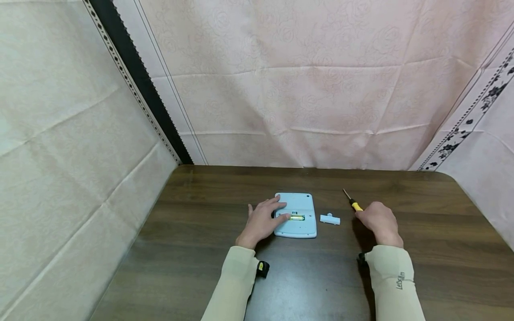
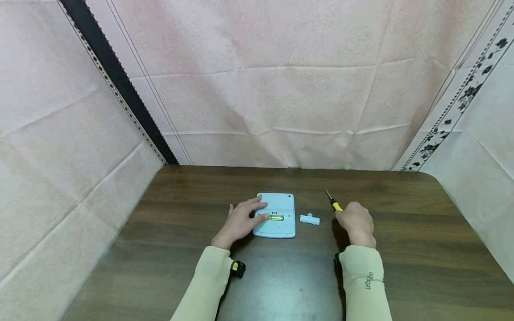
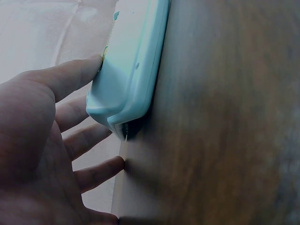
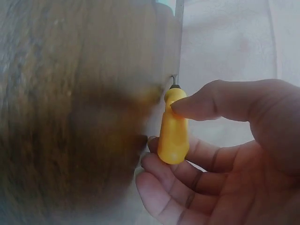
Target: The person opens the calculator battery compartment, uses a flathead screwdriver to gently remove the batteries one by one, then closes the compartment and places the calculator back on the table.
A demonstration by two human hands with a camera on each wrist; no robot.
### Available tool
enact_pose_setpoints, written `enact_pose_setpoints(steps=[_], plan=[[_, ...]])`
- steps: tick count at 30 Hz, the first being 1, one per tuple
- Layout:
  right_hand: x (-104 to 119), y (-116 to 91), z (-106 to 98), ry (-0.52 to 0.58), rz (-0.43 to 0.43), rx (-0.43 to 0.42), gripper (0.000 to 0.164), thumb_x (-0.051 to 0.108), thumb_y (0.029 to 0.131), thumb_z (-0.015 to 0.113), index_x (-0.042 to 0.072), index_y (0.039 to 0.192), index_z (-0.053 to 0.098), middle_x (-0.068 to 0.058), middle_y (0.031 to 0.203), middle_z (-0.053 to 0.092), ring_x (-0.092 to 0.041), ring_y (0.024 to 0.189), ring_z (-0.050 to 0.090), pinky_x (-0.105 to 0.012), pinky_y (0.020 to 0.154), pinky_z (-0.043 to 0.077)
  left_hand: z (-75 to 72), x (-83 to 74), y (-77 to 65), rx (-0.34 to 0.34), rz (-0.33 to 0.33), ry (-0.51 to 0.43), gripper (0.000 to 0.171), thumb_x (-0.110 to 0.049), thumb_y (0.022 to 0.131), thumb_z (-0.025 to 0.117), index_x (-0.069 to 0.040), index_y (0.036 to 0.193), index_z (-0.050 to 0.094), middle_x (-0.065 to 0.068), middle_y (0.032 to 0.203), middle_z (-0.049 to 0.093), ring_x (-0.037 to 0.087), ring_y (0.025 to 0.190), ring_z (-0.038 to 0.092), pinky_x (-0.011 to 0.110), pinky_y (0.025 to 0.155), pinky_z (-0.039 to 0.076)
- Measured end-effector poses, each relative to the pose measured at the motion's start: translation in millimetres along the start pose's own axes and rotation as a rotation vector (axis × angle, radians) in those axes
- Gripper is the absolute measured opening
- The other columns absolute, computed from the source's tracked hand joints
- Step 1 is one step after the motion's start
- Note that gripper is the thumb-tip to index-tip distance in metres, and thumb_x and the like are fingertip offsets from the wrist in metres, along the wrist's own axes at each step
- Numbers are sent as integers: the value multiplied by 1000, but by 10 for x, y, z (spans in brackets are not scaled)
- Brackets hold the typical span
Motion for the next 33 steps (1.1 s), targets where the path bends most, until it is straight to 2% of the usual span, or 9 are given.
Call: enact_pose_setpoints(steps=[6,9,14,19,27,33], plan=[[-37,25,-18,33,-8,-30,33,23,100,61,-8,89,67,-14,77,57,-31,71,54,-42,64,48,1,-1,4,-1,0,-7,47,-42,105,69,-20,147,67,1,164,46,33,154,37,79,118,3],[-39,36,-53,42,-25,-70,30,20,99,63,-8,88,68,-19,83,64,-35,75,59,-48,70,52,1,1,8,-2,5,-9,47,-42,105,68,-20,147,67,1,164,46,34,154,36,79,118,3],[-12,3,-128,58,-48,-139,30,18,97,65,-12,99,68,-28,97,69,-42,86,64,-57,80,53,-3,1,4,1,10,-5,47,-42,105,68,-20,147,67,1,165,46,33,154,36,79,118,3],[15,-47,-170,109,-51,-190,35,19,98,66,-14,109,64,-32,105,66,-44,89,62,-57,80,52,-8,2,-5,5,7,-3,47,-42,105,68,-20,147,67,1,165,46,33,154,36,80,117,3],[59,-89,-223,143,-81,-284,35,20,99,65,-10,117,65,-33,114,66,-47,94,62,-54,74,50,-9,3,-6,1,10,-18,47,-42,105,68,-20,147,67,1,165,46,34,154,36,80,117,3],[114,-96,-246,182,-121,-362,34,18,103,66,-11,121,65,-34,117,65,-47,96,61,-56,78,50,-9,0,-4,1,13,-14,47,-41,105,69,-19,147,67,2,164,46,34,154,37,80,117,2]])
Point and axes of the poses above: each hand's wrist, its own y-axis towards the middle knuckle, its own z-axis out of the palm, x = y × z, the point moved 4 cm from there along y, towards the middle knuckle
